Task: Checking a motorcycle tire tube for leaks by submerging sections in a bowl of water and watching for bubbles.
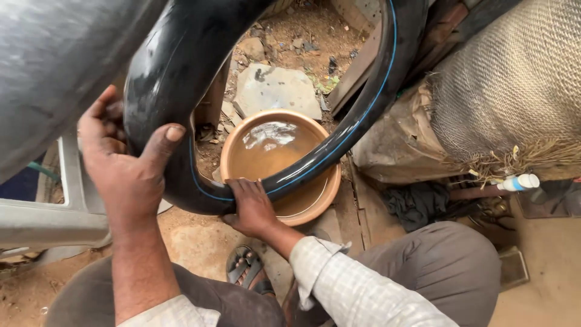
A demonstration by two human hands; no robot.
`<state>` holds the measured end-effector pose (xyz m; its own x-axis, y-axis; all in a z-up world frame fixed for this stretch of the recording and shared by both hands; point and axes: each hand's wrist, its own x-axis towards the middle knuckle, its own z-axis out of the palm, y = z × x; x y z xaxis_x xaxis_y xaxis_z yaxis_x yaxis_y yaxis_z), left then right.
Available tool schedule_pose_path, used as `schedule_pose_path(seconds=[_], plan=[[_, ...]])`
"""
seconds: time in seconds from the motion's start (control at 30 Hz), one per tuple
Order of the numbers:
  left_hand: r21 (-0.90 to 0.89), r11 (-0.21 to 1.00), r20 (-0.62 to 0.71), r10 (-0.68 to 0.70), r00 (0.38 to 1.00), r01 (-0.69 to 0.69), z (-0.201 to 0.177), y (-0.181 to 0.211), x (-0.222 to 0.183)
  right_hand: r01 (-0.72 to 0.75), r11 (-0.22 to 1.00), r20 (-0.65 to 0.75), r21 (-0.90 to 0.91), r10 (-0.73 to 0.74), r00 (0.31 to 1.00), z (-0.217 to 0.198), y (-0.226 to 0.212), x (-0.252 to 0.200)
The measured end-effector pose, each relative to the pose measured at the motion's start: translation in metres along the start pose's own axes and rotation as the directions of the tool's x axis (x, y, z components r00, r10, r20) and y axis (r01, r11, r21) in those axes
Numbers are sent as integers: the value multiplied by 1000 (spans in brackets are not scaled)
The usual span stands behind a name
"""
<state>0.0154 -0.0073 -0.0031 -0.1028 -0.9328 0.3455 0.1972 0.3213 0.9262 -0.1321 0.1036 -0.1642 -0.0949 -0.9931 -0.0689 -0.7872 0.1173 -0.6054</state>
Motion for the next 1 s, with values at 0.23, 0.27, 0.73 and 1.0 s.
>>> schedule_pose_path(seconds=[0.23, 0.27, 0.73, 1.0], plan=[[156, 986, 95, 36, 995, -51, -6, 34, 5, -54, 930, -51, 364, 77, 996, -48, -105, 13], [161, 986, 112, 32, 993, -50, -3, 38, 5, -80, 861, -49, 503, 121, 991, -56, -118, 19], [50, 997, 73, -66, 995, 62, -5, 18, 1, -161, 968, 106, 194, 143, 984, 14, 89, 43], [-24, 1000, 88, -5, 996, 7, 3, 4, 4, -27, 757, -322, -653, -246, 914, 32, 219, 87]])
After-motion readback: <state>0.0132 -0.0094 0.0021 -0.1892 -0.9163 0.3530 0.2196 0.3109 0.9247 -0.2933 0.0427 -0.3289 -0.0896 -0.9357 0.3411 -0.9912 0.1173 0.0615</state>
